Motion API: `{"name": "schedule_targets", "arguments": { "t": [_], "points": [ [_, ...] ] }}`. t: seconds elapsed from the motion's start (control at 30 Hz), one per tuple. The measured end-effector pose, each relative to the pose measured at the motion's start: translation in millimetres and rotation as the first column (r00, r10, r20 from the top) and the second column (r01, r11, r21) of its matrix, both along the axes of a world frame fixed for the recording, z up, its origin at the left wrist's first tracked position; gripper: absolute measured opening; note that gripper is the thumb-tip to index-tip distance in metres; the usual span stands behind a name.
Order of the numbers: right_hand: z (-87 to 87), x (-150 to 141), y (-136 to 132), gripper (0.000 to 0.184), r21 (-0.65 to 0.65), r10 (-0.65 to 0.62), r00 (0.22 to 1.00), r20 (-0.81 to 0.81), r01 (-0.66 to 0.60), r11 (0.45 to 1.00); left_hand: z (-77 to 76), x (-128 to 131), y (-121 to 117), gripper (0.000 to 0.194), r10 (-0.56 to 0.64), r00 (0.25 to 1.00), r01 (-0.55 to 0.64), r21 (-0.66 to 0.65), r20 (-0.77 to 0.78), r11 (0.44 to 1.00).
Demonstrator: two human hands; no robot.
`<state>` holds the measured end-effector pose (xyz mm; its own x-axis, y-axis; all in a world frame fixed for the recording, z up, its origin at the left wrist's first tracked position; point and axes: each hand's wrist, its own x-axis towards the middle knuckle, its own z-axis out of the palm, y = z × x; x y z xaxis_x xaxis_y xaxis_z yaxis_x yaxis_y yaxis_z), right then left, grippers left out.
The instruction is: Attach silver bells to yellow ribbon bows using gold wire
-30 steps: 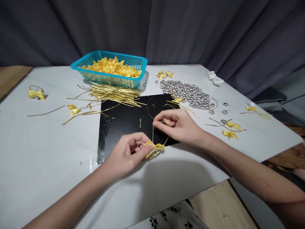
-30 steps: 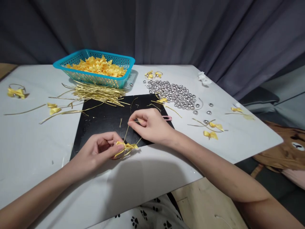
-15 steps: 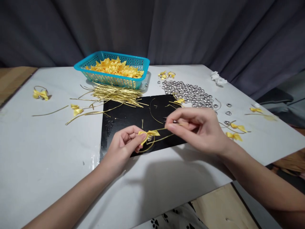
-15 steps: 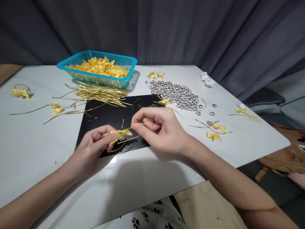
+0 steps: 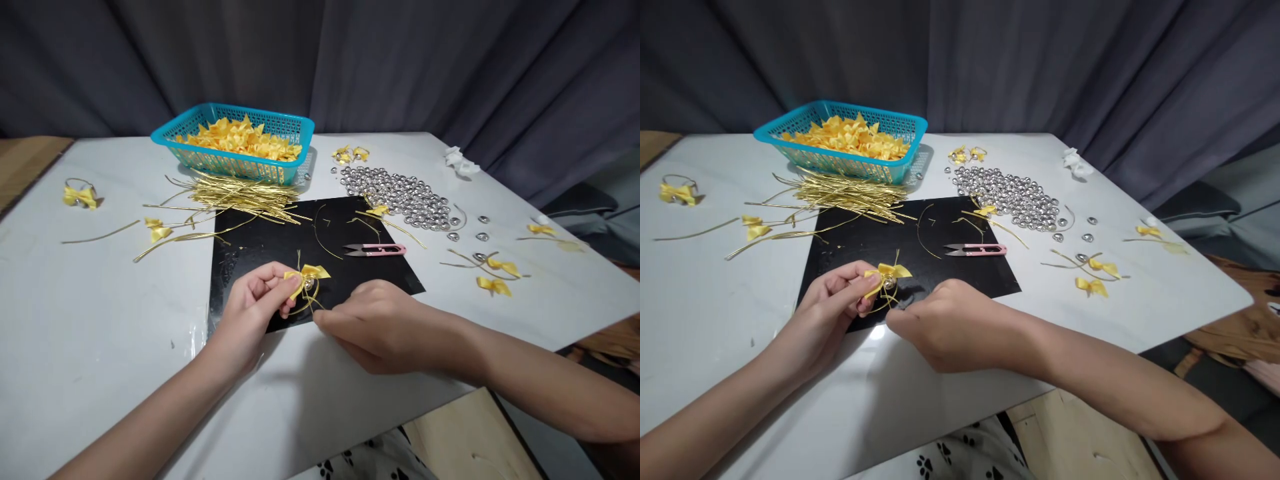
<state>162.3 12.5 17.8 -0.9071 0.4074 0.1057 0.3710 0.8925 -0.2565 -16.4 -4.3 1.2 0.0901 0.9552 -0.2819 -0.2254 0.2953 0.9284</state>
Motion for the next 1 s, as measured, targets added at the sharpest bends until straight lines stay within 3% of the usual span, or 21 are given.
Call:
{"name": "schedule_targets", "arguments": {
  "t": [0.3,0.47,0.57,0.7,0.87,1.0],
  "points": [
    [2.1,-1,2,0.014,0.009,0.042,0.985,0.166,-0.044,0.999,1.5,0,0,0.022,0.000,1.000,0.001,-0.020,0.031,1.000],
    [6.4,-2,0,0.010,-0.002,0.063,0.983,0.171,-0.064,0.998,-2.0,0,0,0.020,0.002,0.999,-0.002,0.007,-0.044,1.000],
    [13.8,-2,-4,0.014,0.029,0.068,0.994,0.090,-0.071,0.997,-2.8,1,-1,0.019,-0.002,0.982,0.018,0.083,-0.188,0.996],
    [21.7,-1,-5,0.021,0.089,0.011,0.993,-0.120,-0.001,0.996,-3.0,4,-6,0.020,-0.082,0.932,0.144,0.153,-0.354,0.978],
    [11.8,-6,9,0.012,-0.030,-0.142,0.907,-0.398,0.142,0.989,-8.5,4,-13,0.021,-0.259,0.840,0.400,0.222,-0.477,0.889],
    [-1.0,-9,23,0.010,-0.135,-0.264,0.846,-0.463,0.228,0.964,-9.9,4,-14,0.024,-0.317,0.809,0.473,0.228,-0.495,0.851]
  ]
}}
